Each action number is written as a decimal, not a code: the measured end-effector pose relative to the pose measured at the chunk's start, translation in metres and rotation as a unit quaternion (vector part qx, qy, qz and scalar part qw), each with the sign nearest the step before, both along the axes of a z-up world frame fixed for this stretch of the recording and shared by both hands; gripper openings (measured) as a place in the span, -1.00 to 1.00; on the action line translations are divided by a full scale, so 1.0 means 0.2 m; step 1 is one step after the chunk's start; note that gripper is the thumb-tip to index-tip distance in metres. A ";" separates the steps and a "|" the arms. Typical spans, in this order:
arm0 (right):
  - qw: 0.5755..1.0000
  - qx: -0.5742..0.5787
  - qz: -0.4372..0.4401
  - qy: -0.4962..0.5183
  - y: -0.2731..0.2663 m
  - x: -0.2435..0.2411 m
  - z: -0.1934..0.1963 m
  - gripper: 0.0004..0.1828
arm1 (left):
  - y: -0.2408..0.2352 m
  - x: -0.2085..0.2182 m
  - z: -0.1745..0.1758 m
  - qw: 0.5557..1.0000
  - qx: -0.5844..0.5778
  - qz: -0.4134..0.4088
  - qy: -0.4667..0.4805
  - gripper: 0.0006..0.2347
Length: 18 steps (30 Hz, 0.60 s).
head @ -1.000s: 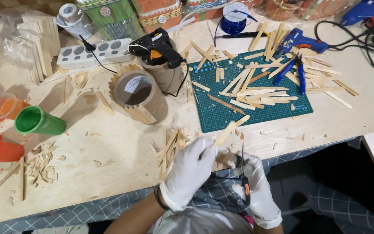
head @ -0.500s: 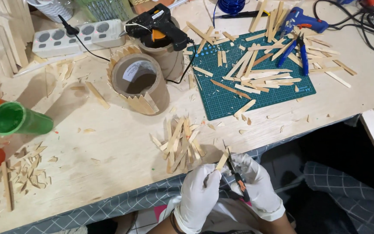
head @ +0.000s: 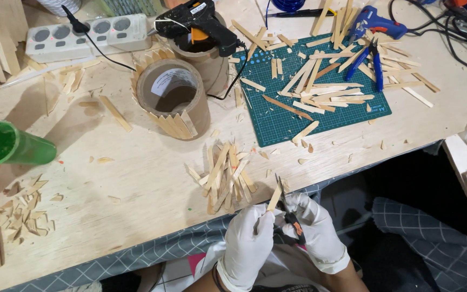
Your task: Cutting thin bamboo sticks into smaller segments using scissors on a workbench.
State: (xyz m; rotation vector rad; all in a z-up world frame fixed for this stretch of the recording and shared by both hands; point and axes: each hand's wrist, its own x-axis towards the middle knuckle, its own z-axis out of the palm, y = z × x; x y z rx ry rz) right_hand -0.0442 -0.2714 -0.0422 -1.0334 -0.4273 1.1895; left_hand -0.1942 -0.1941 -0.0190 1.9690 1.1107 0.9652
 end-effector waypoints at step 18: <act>0.995 0.080 0.047 -0.044 0.06 0.04 0.08 -0.05 | 0.01 -0.02 0.08 0.993 -0.065 -0.094 -0.005 -0.75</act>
